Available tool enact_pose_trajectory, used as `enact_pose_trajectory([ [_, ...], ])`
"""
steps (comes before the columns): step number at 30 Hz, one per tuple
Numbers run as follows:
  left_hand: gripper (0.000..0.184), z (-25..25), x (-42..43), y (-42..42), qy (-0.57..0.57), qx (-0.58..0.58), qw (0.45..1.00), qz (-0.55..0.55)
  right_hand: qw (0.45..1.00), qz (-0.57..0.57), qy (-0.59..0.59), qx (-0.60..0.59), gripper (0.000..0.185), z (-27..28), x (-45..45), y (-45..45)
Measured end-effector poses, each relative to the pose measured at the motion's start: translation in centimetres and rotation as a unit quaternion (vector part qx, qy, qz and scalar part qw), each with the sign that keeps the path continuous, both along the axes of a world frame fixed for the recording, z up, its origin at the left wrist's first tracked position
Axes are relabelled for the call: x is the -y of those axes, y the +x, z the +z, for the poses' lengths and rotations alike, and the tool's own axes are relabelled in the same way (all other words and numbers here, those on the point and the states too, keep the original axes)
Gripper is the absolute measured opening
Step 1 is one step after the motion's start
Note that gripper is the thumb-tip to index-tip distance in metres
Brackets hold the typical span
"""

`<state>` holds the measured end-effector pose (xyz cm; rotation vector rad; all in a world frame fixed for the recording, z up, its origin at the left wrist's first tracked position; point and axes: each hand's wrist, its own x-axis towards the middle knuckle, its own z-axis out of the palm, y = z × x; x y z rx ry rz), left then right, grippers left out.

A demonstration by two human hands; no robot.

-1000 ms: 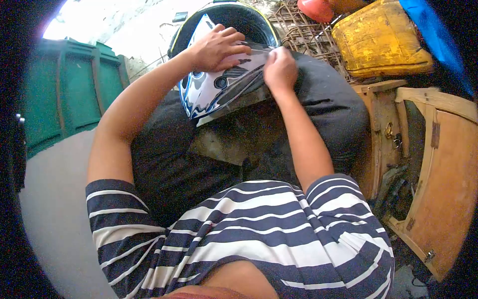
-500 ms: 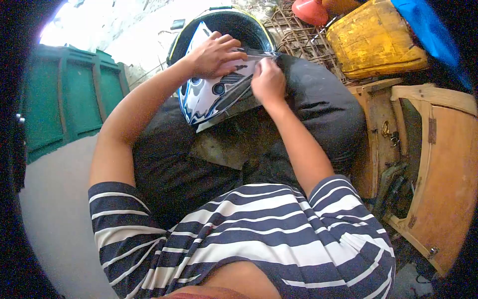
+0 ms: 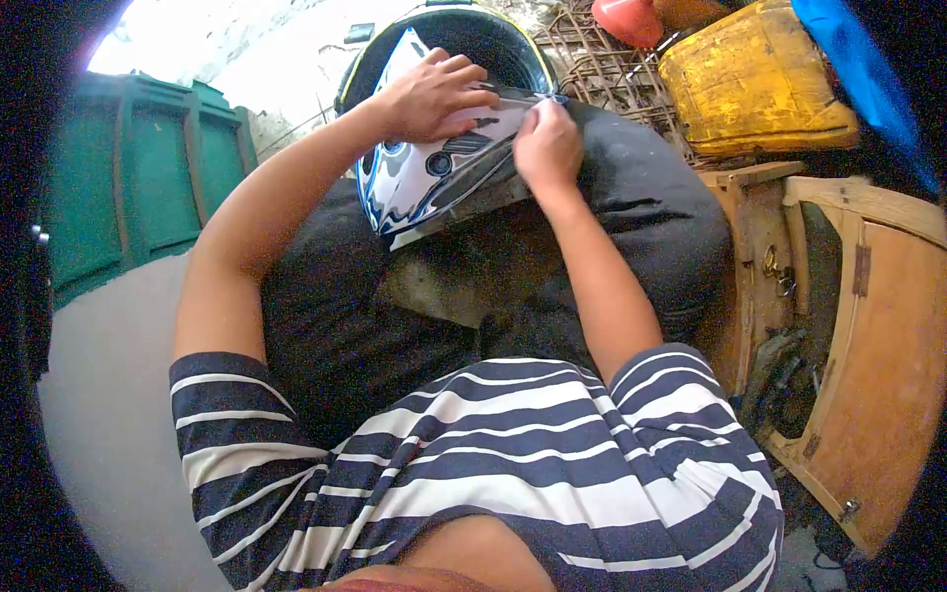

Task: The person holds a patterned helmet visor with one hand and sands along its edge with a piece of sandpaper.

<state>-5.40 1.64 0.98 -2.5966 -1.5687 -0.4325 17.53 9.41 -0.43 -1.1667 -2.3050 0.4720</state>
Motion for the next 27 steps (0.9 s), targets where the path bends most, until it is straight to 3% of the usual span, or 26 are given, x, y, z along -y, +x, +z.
enact_pose_trajectory([
  [6,0.044,0.5,-0.3,-0.1,-0.01,-0.009,1.0,0.004,0.998,0.055,-0.019,0.018,0.019,-0.4,2.9,0.2],
  [9,0.046,0.4,-0.2,-0.2,-0.008,-0.011,1.0,0.002,0.999,0.018,0.0,0.028,0.018,-0.5,1.2,-0.2],
  [10,0.046,0.2,-0.3,-0.2,-0.006,-0.013,1.0,-0.001,0.999,0.027,0.013,-0.022,0.016,-0.5,0.2,-0.1],
  [12,0.044,0.3,-0.2,-0.2,-0.004,-0.021,1.0,0.004,1.0,0.003,-0.026,-0.011,0.014,-0.3,-0.4,0.1],
  [18,0.045,0.5,-0.2,-0.1,-0.025,-0.031,0.999,0.012,0.999,0.049,0.004,-0.02,0.014,-0.6,0.6,0.1],
  [22,0.044,0.4,-0.2,0.0,-0.005,-0.012,1.0,0.003,1.0,-0.028,-0.002,-0.006,0.013,-0.6,-1.4,0.2],
  [27,0.045,0.4,-0.3,-0.1,-0.024,-0.013,1.0,0.007,0.998,0.057,-0.002,-0.025,0.012,-0.5,1.3,-0.1],
])
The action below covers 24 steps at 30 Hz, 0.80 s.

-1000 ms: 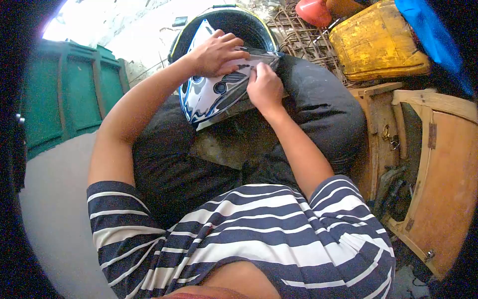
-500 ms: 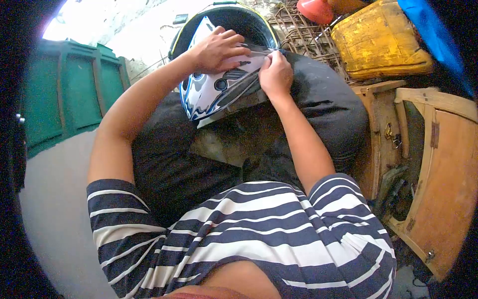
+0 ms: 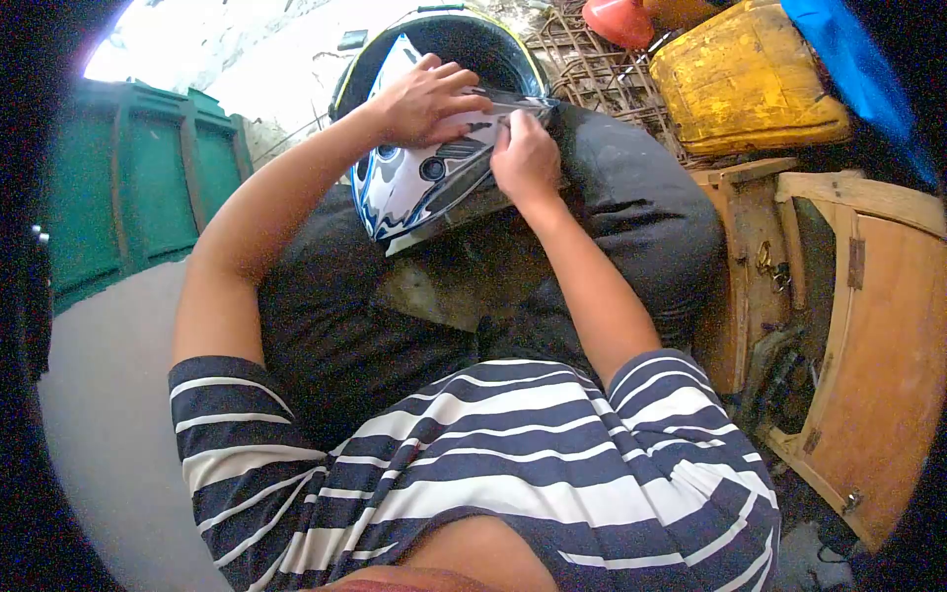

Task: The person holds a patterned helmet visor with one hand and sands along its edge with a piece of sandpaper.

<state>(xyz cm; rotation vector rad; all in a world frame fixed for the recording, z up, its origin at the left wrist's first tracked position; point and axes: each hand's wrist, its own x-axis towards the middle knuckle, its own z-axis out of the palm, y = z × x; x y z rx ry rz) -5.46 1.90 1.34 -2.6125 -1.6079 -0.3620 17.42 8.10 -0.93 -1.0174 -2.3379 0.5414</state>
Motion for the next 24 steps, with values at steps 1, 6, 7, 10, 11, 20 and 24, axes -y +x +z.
enact_pose_trajectory([
  [1,0.045,0.0,0.0,0.0,0.001,0.0,1.0,-0.001,1.0,0.0,-0.001,-0.003,0.012,0.1,-0.3,0.0],
  [6,0.044,-0.4,0.0,-0.3,0.021,0.003,1.0,-0.01,0.999,-0.035,0.012,-0.002,0.013,-0.2,-2.0,0.0],
  [7,0.045,-0.2,-0.1,-0.2,0.015,0.004,1.0,-0.012,0.999,-0.021,0.029,0.004,0.014,-0.3,-1.2,-0.1],
  [10,0.045,-0.2,-0.3,-0.1,0.008,-0.007,1.0,-0.004,1.0,0.018,0.007,0.015,0.014,0.0,0.2,-0.4],
  [11,0.045,-0.3,-0.1,-0.2,0.008,-0.006,1.0,-0.003,1.0,0.019,0.0,0.018,0.014,0.3,0.1,-0.5],
  [20,0.047,-0.8,-0.2,-0.2,0.043,0.011,0.999,-0.01,1.0,0.019,0.011,-0.01,0.012,-0.3,0.0,-0.4],
  [24,0.045,-0.2,0.1,0.0,0.016,-0.006,1.0,-0.002,0.999,-0.021,-0.032,-0.025,0.012,0.0,-1.4,-0.5],
])
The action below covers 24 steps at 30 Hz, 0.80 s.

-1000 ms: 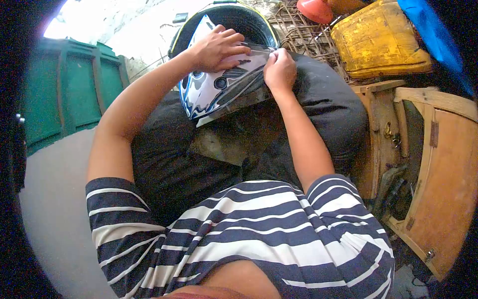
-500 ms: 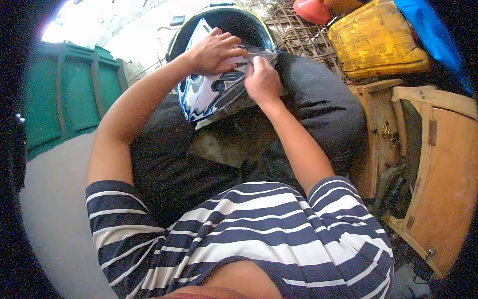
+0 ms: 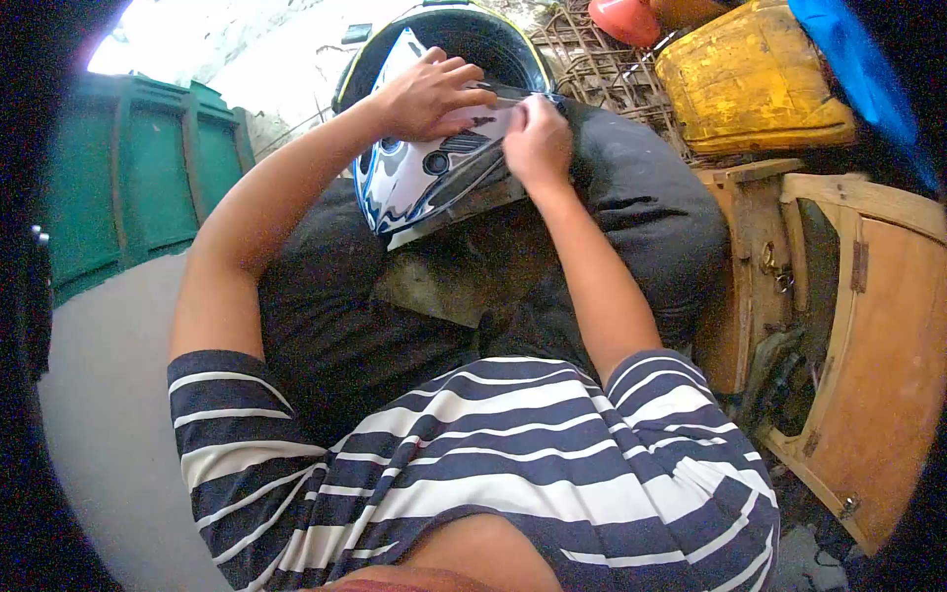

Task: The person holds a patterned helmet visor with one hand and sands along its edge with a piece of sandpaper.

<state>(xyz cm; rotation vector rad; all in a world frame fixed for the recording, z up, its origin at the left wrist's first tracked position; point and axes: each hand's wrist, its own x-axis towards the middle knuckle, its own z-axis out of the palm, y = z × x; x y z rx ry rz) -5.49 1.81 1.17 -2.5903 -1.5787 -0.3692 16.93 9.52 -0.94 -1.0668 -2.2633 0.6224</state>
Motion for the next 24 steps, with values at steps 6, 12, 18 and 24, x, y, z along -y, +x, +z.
enact_pose_trajectory([
  [6,0.045,0.3,-0.3,-0.1,-0.015,-0.002,1.0,0.0,0.998,0.03,0.059,0.0,0.012,-0.7,0.8,0.2],
  [12,0.045,0.2,-0.1,0.0,-0.017,-0.003,1.0,0.002,0.999,0.028,0.043,0.001,0.013,0.2,0.6,-0.3],
  [18,0.048,-0.6,-0.4,-0.2,0.025,0.006,1.0,-0.007,0.998,0.03,0.048,0.016,0.013,-0.4,0.7,0.1],
  [24,0.048,-0.9,-0.4,-0.3,0.055,0.001,0.998,-0.009,0.999,0.041,0.018,0.001,0.016,0.0,0.3,0.1],
])
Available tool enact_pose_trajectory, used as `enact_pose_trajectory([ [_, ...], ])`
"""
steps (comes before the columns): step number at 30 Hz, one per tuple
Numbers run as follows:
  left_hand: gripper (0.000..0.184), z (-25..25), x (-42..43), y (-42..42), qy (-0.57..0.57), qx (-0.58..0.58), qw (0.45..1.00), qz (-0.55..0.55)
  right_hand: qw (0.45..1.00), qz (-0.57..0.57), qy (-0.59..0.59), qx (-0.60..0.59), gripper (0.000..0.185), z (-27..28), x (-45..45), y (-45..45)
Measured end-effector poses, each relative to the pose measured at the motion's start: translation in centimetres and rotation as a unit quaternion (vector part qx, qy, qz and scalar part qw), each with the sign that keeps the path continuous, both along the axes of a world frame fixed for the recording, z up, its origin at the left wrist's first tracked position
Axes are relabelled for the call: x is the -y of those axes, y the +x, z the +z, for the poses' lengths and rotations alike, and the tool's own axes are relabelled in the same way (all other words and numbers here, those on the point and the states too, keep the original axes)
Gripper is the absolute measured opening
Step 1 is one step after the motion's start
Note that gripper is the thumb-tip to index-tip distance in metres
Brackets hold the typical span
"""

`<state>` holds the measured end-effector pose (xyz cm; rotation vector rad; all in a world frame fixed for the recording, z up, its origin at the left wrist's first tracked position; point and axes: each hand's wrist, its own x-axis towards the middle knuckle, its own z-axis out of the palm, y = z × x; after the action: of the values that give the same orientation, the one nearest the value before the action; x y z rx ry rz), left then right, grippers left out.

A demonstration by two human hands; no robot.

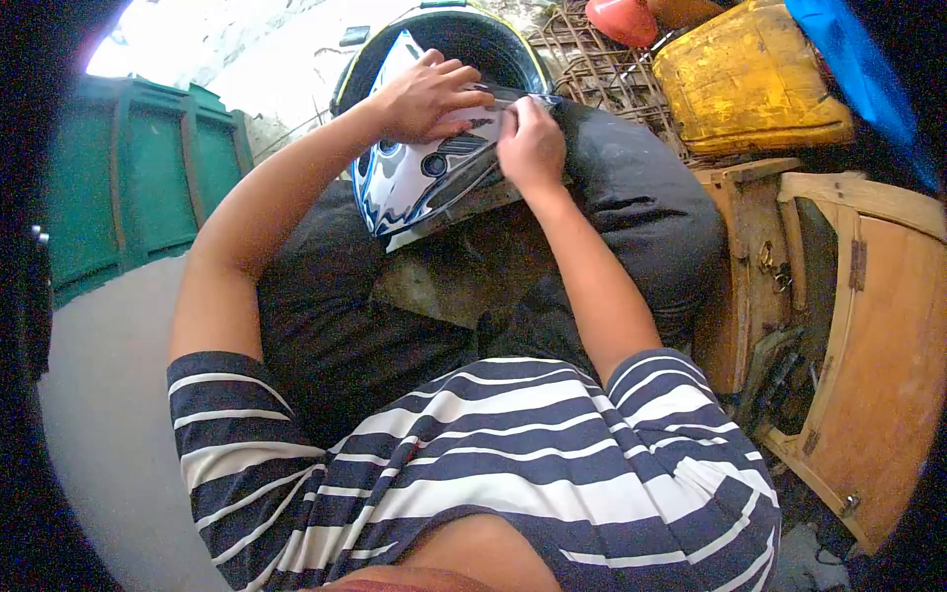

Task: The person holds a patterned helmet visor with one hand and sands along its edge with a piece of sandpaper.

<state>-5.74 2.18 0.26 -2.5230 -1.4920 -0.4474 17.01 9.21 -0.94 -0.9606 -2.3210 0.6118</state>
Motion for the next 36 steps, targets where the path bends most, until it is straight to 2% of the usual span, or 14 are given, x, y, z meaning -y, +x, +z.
enact_pose_trajectory([
  [3,0.047,0.5,0.1,0.0,-0.027,0.003,1.0,0.001,0.998,-0.037,0.046,0.015,0.013,-0.4,-0.3,0.0],
  [6,0.045,0.9,0.2,0.2,-0.073,-0.005,0.997,0.014,0.996,0.048,0.036,0.065,0.011,0.5,3.1,-0.4],
  [9,0.044,1.0,0.3,0.2,-0.055,0.004,0.998,0.007,0.999,-0.023,0.038,0.028,0.012,-0.3,0.7,-0.5],
  [11,0.045,1.0,0.6,0.1,-0.061,0.006,0.998,0.005,0.997,-0.08,-0.002,0.008,0.011,0.3,-1.6,0.1],
  [13,0.044,1.1,0.3,0.2,-0.059,0.003,0.998,0.004,0.996,-0.086,0.016,0.023,0.011,0.2,-1.5,0.3],
  [16,0.045,1.1,-0.1,0.2,-0.062,0.008,0.998,0.005,0.999,0.016,0.015,0.029,0.012,-0.4,0.8,0.0],
  [20,0.045,1.1,0.4,0.3,-0.057,0.009,0.998,0.005,0.998,-0.052,0.014,-0.027,0.01,-0.4,-0.5,0.3],
  [21,0.045,1.1,0.3,0.2,-0.051,0.01,0.999,-0.001,0.996,-0.088,-0.019,0.017,0.009,0.4,-0.7,0.5],
  [23,0.045,1.0,0.1,0.1,-0.049,0.008,0.999,0.003,0.997,-0.07,0.022,0.022,0.009,-0.5,-1.0,0.7],
  [26,0.046,1.5,0.3,0.3,-0.087,0.004,0.996,0.012,0.999,-0.019,0.015,0.027,0.011,-0.2,1.8,0.1],
  [30,0.046,0.8,0.3,0.1,-0.068,0.004,0.998,0.01,0.998,-0.068,0.009,-0.015,0.012,-0.3,-0.6,0.6],
  [31,0.046,0.8,0.4,0.0,-0.069,0.003,0.998,0.01,0.995,-0.097,-0.002,0.005,0.012,-0.2,-1.3,0.7],
  [36,0.046,1.2,0.1,0.2,-0.064,0.001,0.998,0.011,1.0,-0.012,0.021,0.002,0.011,-0.4,1.2,0.3],
])
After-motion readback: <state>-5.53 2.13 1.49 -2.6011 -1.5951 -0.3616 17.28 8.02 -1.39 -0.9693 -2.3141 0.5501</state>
